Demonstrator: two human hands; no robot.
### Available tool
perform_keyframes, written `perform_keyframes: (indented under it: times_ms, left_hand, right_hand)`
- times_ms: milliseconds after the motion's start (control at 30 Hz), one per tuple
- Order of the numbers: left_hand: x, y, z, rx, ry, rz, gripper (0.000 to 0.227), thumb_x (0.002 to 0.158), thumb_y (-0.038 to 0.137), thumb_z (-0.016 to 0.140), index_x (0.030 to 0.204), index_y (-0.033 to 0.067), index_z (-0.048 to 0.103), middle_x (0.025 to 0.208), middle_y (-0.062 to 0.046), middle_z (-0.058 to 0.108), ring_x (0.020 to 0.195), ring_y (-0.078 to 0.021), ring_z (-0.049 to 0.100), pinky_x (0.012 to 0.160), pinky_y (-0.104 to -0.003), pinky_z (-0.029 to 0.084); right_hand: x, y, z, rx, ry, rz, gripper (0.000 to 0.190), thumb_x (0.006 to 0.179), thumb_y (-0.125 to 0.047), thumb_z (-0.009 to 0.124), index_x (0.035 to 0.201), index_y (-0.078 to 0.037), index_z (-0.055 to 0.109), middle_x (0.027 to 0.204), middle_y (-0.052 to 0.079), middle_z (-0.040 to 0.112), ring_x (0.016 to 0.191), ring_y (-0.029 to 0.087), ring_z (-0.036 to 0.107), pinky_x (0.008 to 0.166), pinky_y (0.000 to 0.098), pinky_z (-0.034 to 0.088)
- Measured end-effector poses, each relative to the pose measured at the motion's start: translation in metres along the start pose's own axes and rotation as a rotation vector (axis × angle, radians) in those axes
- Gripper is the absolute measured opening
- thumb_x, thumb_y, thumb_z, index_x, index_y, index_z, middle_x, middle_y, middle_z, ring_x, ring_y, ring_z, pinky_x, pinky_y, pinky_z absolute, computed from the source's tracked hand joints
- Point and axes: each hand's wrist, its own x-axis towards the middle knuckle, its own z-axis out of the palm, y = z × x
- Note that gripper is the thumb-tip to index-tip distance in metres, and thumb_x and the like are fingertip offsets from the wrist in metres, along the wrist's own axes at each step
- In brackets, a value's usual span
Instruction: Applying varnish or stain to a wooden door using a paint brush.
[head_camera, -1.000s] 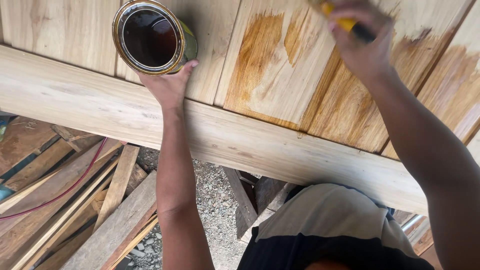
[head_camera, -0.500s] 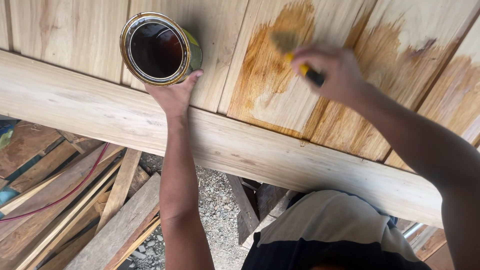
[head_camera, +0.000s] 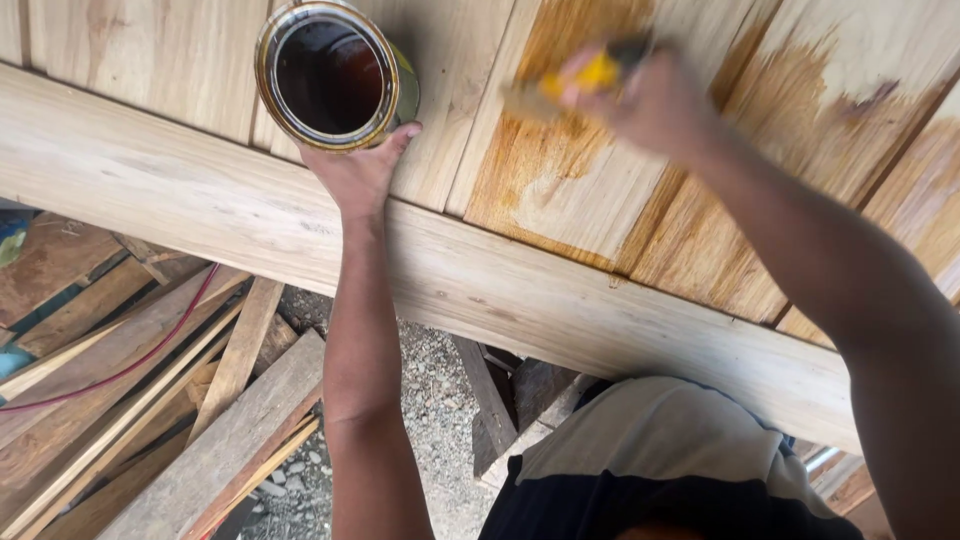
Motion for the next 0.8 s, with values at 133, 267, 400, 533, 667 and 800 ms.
perform_keyframes:
  times_ms: [133, 267, 400, 533, 667, 800]
  left_hand:
    - [0.000, -0.022, 0.000, 0.241, 0.035, 0.015, 0.137, 0.065, 0.077, 0.094, 0.155, -0.0026, 0.028, 0.153, -0.022, 0.048, 0.144, -0.0351, 0.055, 0.128, -0.049, 0.048]
    - [-0.001, -0.025, -0.001, 0.285, 0.041, 0.034, 0.143, 0.062, 0.083, 0.088, 0.156, -0.0044, 0.024, 0.152, -0.024, 0.045, 0.146, -0.0369, 0.050, 0.128, -0.052, 0.044]
    - [-0.004, -0.031, -0.001, 0.265, 0.001, -0.027, 0.142, 0.061, 0.084, 0.087, 0.157, -0.0025, 0.027, 0.153, -0.022, 0.048, 0.149, -0.0341, 0.053, 0.132, -0.050, 0.046]
    - [-0.002, -0.026, 0.000, 0.218, 0.035, -0.013, 0.147, 0.063, 0.082, 0.091, 0.157, -0.0054, 0.020, 0.155, -0.025, 0.041, 0.148, -0.0366, 0.047, 0.131, -0.051, 0.042]
    - [-0.003, -0.031, -0.001, 0.270, 0.041, -0.031, 0.148, 0.061, 0.081, 0.091, 0.158, -0.0048, 0.020, 0.156, -0.024, 0.041, 0.150, -0.0365, 0.047, 0.132, -0.050, 0.041]
    - [-0.004, -0.031, -0.002, 0.175, 0.034, -0.036, 0.155, 0.061, 0.082, 0.092, 0.159, -0.0039, 0.009, 0.159, -0.024, 0.038, 0.152, -0.0373, 0.044, 0.135, -0.052, 0.037]
  right_hand:
    - [-0.002, 0.061, 0.008, -0.064, 0.259, 0.175, 0.016, 0.106, -0.016, 0.074, 0.117, -0.008, 0.065, 0.107, 0.010, 0.072, 0.090, 0.019, 0.073, 0.078, 0.0329, 0.062]
    - [-0.063, 0.015, 0.052, 0.025, 0.120, -0.312, 0.004, 0.107, -0.008, 0.068, 0.105, -0.011, 0.068, 0.102, 0.009, 0.074, 0.085, 0.019, 0.073, 0.073, 0.0311, 0.062]
    - [-0.098, -0.003, 0.023, 0.064, -0.136, -0.018, 0.016, 0.099, -0.015, 0.077, 0.113, -0.011, 0.071, 0.106, 0.010, 0.075, 0.088, 0.021, 0.075, 0.076, 0.0358, 0.064]
    - [-0.085, 0.061, -0.017, -0.057, 0.226, 0.194, 0.010, 0.113, -0.015, 0.076, 0.121, -0.012, 0.072, 0.117, 0.009, 0.076, 0.098, 0.017, 0.077, 0.080, 0.0295, 0.067]
    - [-0.133, 0.036, 0.036, -0.318, 0.230, -0.369, 0.012, 0.102, -0.001, 0.074, 0.111, -0.009, 0.072, 0.123, 0.013, 0.074, 0.105, 0.021, 0.076, 0.077, 0.0288, 0.066]
    - [-0.162, -0.002, 0.045, 0.002, -0.037, -0.237, 0.016, 0.096, -0.008, 0.075, 0.111, -0.011, 0.073, 0.118, 0.011, 0.075, 0.099, 0.020, 0.076, 0.075, 0.0277, 0.067]
